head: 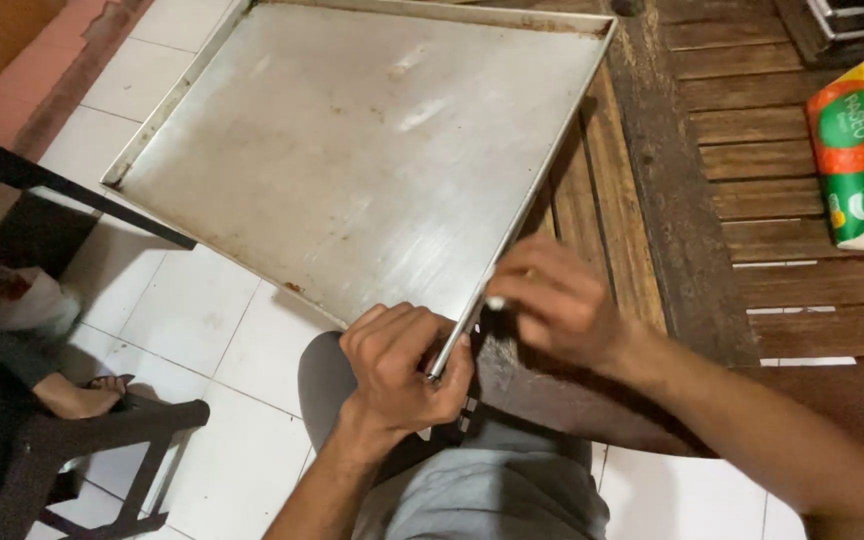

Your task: Cleaning the edges and corners of a metal baking tray using a small cleaning cloth to remove residue.

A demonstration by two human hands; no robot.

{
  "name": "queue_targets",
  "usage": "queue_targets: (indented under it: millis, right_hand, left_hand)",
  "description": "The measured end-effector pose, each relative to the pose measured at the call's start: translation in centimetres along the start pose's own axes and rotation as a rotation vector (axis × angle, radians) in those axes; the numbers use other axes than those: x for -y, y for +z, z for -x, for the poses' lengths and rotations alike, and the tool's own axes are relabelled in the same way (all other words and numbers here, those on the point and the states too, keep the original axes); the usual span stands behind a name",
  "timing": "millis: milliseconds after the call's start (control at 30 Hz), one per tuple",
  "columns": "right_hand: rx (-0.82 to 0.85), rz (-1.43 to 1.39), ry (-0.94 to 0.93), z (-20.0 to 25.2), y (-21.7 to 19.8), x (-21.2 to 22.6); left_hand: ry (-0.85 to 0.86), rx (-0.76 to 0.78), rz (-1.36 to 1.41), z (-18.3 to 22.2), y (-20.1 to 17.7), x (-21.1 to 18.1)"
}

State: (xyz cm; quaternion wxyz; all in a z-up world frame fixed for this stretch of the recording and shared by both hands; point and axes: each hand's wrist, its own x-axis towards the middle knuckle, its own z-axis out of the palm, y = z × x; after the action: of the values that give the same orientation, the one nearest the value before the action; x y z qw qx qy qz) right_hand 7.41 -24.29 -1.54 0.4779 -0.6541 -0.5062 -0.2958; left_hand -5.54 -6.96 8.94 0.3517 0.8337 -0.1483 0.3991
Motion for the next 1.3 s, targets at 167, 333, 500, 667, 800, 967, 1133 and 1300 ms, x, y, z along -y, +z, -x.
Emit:
queue_targets:
  millis: [167, 333, 500, 667, 800, 967, 1133, 1300]
  right_hand:
    - [-0.087, 0.206, 0.080, -4.3, -3.6, -4.3]
    - [-0.031, -0.052, -0.090, -5.3, -1.4, 3.0]
    - [-0.036, 0.140, -0.061, -4.8, -4.2, -6.8]
    - [-0.007, -0.026, -0.192, -4.2, -1.1, -0.3]
    - [-0.006, 0.167, -0.265, -6.5, -4.5, -7.3]
    - [0.136, -0.071, -0.283, -8.4, -2.4, -2.4]
    - [0.176, -0.107, -0.347, -9.7, -3.2, 0.9]
    - [0.307, -0.186, -0.327, -8.0, -4.5, 1.9]
  left_hand:
    - [-0.002, -0.026, 0.010, 0.0, 0.3, 0.1]
    - [0.023, -0.068, -0.026, -0.5, 0.7, 1.1]
    - [0.064, -0.051, -0.058, -0.5, 0.2, 0.5]
    - [0.061, -0.079, -0.070, -0.5, 0.1, 1.0]
    - [0.086, -0.080, -0.065, -0.5, -0.6, 0.6]
    - [0.127, -0.089, -0.083, -0.9, -1.1, 0.9]
    - [0.237, -0.122, -0.080, -2.0, -2.7, -0.2]
    - [0.308, -0.141, -0.020, -1.8, -3.8, -1.6]
